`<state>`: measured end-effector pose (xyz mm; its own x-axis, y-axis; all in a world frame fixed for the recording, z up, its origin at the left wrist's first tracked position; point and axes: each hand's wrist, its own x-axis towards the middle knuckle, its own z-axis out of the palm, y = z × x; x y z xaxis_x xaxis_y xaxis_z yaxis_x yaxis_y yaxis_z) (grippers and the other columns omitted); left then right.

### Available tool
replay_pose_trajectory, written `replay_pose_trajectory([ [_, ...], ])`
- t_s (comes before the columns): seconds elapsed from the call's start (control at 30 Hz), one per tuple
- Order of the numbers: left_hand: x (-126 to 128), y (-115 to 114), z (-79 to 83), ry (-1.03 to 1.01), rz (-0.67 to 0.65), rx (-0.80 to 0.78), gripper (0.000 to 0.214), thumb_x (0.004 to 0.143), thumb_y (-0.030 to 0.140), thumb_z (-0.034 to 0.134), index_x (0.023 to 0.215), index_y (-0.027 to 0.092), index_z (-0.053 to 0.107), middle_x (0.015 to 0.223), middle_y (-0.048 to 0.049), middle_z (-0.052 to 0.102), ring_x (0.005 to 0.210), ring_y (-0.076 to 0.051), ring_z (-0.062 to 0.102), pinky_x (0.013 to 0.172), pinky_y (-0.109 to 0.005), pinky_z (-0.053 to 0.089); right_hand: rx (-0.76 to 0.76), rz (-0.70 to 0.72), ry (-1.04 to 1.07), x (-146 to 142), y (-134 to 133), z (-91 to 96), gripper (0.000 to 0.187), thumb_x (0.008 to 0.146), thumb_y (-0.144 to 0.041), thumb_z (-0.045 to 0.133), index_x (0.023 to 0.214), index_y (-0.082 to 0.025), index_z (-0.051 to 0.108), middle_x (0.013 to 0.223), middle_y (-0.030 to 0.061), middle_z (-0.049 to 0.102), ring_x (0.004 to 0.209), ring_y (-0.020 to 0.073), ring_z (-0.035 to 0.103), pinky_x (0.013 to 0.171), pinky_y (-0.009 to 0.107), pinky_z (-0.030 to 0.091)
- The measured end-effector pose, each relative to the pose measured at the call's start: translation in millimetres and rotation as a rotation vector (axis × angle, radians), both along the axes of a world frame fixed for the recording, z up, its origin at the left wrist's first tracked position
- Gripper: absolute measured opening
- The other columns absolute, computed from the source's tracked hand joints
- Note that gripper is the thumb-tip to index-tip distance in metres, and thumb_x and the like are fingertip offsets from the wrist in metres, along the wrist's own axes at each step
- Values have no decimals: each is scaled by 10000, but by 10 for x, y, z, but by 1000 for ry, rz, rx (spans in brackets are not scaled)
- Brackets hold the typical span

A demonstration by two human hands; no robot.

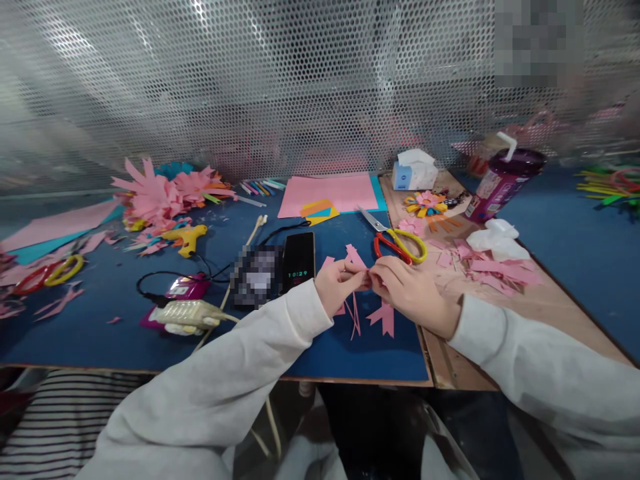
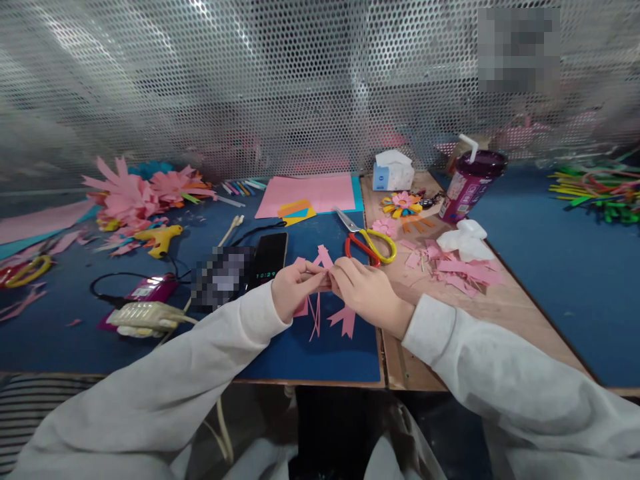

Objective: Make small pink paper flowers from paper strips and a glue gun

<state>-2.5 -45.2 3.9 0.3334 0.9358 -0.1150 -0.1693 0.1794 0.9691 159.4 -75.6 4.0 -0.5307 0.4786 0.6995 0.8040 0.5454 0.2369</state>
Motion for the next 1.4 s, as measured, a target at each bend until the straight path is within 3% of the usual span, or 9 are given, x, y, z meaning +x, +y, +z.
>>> replay_pose_trajectory([
  [0.3,-9,-12,7,12,12,33,237,592,232,769,681,121,579,623,-42,691,643,-193,691,752,-392,570,61,-2,-60,-20,-17,33,103,860,-141,497,810,-110,581,795,55,651,691,135,584,526,249,393],
  [0.83,3,-1,-33,-90,-8,-78,334,552,325,798,714,111,601,640,-63,692,696,-218,694,785,-413,558,139,11,-225,14,-19,71,203,882,-101,430,839,-95,628,804,86,630,640,140,516,507,273,348],
  [1.07,16,0,27,-94,0,-193,284,625,310,770,692,114,575,645,-72,691,695,-204,692,799,-413,553,160,18,-248,-5,-54,112,222,868,-81,430,826,-96,648,808,86,652,626,148,509,499,278,343],
  [1.4,19,14,20,-89,15,-215,164,702,191,720,703,99,584,663,-83,697,703,-196,693,841,-427,540,128,23,-265,-3,-44,94,256,882,-69,396,843,-97,647,833,99,650,657,148,500,493,277,331],
])
